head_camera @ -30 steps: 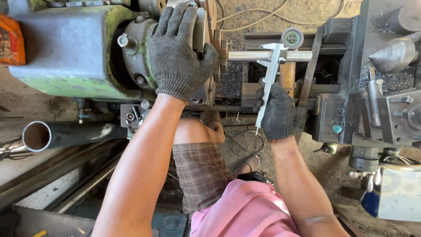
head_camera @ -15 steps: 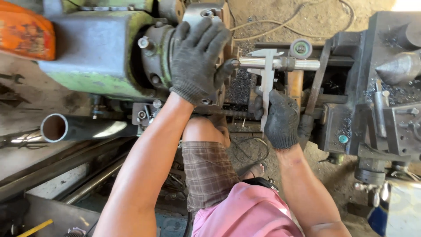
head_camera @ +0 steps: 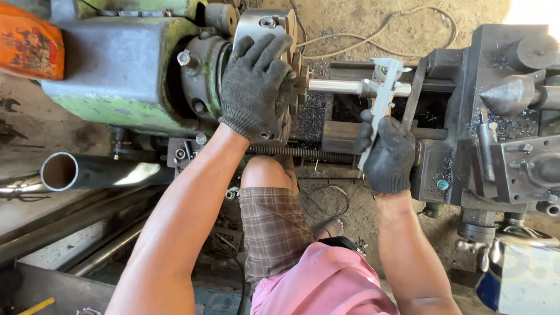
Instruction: Grinding a rotating metal rod on a lathe using an angle grinder, followed by filing and measuring with a caliper.
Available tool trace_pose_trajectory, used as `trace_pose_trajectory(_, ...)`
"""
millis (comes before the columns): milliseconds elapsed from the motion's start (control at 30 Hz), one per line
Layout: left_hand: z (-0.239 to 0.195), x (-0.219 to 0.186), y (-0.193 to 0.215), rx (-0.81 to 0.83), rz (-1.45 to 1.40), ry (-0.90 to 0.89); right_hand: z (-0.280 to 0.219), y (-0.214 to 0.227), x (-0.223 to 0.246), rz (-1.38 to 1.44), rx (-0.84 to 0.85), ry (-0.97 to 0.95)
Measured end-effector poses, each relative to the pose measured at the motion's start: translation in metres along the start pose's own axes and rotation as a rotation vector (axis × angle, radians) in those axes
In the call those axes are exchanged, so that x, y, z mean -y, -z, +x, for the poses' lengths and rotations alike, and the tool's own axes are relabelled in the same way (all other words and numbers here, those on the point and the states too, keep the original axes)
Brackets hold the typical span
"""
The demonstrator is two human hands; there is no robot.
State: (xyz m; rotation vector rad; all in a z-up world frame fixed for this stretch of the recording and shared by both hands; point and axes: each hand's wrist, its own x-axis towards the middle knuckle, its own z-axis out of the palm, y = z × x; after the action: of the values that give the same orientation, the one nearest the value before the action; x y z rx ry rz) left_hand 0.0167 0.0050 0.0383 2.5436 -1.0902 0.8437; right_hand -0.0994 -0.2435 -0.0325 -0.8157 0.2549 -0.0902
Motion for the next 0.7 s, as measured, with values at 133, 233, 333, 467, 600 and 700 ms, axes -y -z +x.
trace_pose_trajectory(133,0.004,-0.004,-0.001,-0.03,0.074,0.2,-0.01,0.0,0.001,0.08,-0.024,-0.165)
trace_pose_trajectory(233,0.0,-0.007,0.003,-0.027,0.077,0.382,-0.009,-0.007,-0.008,0.09,-0.072,-0.248)
trace_pose_trajectory(333,0.004,-0.005,0.002,-0.011,0.075,0.382,-0.003,-0.005,-0.022,0.073,-0.086,-0.28)
trace_pose_trajectory(467,0.004,-0.006,0.003,0.027,0.089,0.391,0.003,0.003,-0.035,-0.028,-0.062,-0.257)
trace_pose_trajectory(600,0.005,-0.005,0.004,-0.015,0.062,0.359,0.014,0.011,-0.046,0.036,-0.11,-0.325)
trace_pose_trajectory(700,0.004,-0.006,0.003,-0.017,0.058,0.361,0.019,0.019,-0.055,0.035,-0.106,-0.331)
